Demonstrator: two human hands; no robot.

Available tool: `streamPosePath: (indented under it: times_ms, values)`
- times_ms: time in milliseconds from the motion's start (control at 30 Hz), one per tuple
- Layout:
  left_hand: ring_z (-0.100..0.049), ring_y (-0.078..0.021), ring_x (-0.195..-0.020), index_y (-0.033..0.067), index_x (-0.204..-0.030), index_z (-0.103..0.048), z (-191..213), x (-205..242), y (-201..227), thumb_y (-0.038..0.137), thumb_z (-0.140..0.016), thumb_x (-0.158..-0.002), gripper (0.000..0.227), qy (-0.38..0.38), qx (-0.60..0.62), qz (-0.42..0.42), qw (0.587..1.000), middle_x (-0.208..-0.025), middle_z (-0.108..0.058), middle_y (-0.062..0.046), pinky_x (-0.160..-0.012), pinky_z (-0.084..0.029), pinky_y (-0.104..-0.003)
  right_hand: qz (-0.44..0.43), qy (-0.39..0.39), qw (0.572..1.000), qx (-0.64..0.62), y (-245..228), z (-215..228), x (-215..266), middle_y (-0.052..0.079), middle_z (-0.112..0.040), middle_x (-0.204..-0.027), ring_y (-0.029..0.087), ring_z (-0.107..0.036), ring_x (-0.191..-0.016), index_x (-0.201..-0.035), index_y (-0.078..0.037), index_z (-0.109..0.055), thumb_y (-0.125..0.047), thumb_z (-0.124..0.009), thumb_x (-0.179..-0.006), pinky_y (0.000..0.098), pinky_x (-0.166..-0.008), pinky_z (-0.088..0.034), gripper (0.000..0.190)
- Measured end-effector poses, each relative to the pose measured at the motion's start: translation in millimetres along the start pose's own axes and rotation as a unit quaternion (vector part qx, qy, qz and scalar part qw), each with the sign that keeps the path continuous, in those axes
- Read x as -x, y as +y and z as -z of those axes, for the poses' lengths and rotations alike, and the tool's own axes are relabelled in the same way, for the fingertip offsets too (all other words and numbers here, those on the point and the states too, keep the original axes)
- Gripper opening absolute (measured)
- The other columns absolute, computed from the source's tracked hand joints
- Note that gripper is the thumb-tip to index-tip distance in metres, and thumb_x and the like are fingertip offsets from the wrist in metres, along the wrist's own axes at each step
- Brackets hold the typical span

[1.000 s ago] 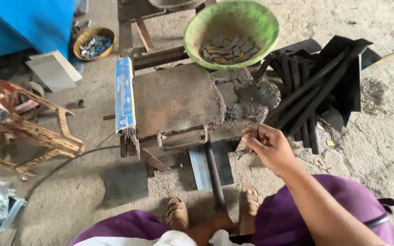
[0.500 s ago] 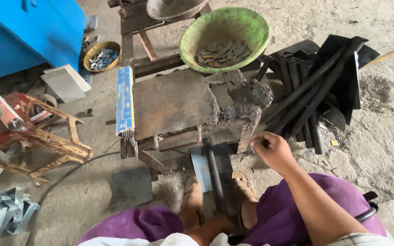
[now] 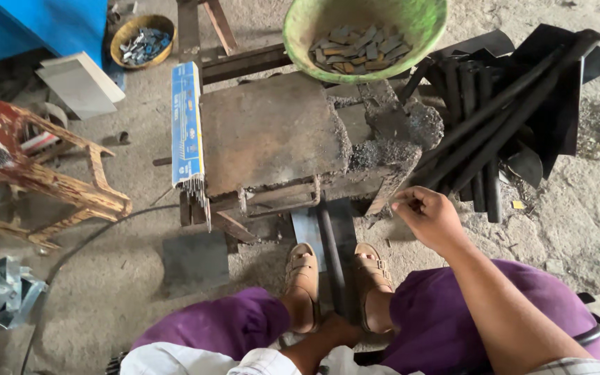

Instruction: The person welds a metal pipe to a square metal plate using a welding rod and clamp, then uses the clamp to weld a smaller metal piece inside a cylindrical metal housing.

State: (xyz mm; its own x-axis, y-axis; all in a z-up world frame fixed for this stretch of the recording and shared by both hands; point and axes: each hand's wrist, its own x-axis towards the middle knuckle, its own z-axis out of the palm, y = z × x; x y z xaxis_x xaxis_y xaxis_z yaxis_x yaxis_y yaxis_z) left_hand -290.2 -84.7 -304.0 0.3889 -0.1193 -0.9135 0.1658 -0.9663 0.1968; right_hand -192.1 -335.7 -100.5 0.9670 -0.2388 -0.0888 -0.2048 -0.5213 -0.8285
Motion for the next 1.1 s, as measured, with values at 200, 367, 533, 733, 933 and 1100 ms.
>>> streamPosePath:
  times_ms: [200, 367, 533, 733, 933, 1100]
  values:
    - [-0.075, -0.0314, -0.101, -0.0069, -0.106, -0.066, 20, 48, 14, 0.048, -0.075, -0.075, 0.064, 0.072, 0.142, -0.028, 0.987, -0.105, -0.075, -0.026, -0.089, -0.060, -0.041, -0.005, -0.010, 1.000, 0.022, -2, -4, -2, 0.003, -0.070, -0.072, 0.007, -0.055, -0.059, -0.105, -0.007, -0.078, -0.022, -0.075, -0.091, 0.0276, -0.055, -0.044, 0.020]
    - [-0.076, -0.0342, -0.090, -0.0062, -0.089, -0.076, 41, 82, 29, 0.046, -0.068, -0.074, 0.055, 0.092, 0.255, -0.073, 0.960, -0.094, -0.076, -0.030, -0.080, -0.057, -0.044, 0.031, -0.007, 0.999, -0.022, 0, -4, 2, -0.003, -0.071, -0.078, 0.003, -0.054, -0.061, -0.105, -0.004, -0.076, -0.017, -0.074, -0.090, 0.0243, -0.054, -0.044, 0.020]
    - [-0.076, -0.0306, -0.085, -0.0049, -0.094, -0.076, 53, 90, 55, 0.036, -0.077, -0.070, 0.047, 0.151, 0.431, -0.034, 0.889, -0.093, -0.077, -0.022, -0.074, -0.057, -0.043, 0.027, -0.010, 0.999, -0.041, 5, -2, 3, -0.002, -0.069, -0.076, 0.002, -0.051, -0.059, -0.107, -0.002, -0.075, -0.017, -0.074, -0.091, 0.0242, -0.052, -0.042, 0.021]
    - [-0.072, -0.0221, -0.067, -0.0036, -0.086, -0.074, 86, 87, 79, 0.024, -0.083, -0.072, 0.033, 0.221, 0.534, -0.059, 0.814, -0.078, -0.074, -0.011, -0.061, -0.056, -0.039, -0.011, -0.016, 1.000, -0.009, 9, 4, 3, -0.001, -0.067, -0.073, 0.005, -0.050, -0.055, -0.108, -0.004, -0.075, -0.016, -0.073, -0.091, 0.0253, -0.049, -0.039, 0.020]
    - [-0.052, -0.0230, -0.047, -0.0065, -0.084, -0.075, 128, 83, 85, 0.026, -0.082, -0.079, 0.033, 0.167, 0.606, -0.056, 0.776, -0.065, -0.064, -0.012, -0.044, -0.039, -0.040, 0.019, -0.013, 0.999, -0.024, 16, 6, 4, -0.003, -0.068, -0.076, 0.003, -0.051, -0.056, -0.106, -0.004, -0.075, -0.016, -0.074, -0.091, 0.0243, -0.049, -0.041, 0.020]
    - [-0.064, -0.0208, -0.053, -0.0014, -0.085, -0.075, 87, 89, 74, 0.033, -0.079, -0.080, 0.035, 0.194, 0.523, -0.039, 0.829, -0.068, -0.070, -0.009, -0.049, -0.048, -0.039, -0.020, -0.015, 0.999, 0.028, 20, 4, 3, 0.002, -0.072, -0.074, 0.008, -0.056, -0.057, -0.108, -0.006, -0.076, -0.022, -0.075, -0.090, 0.0275, -0.052, -0.043, 0.024]
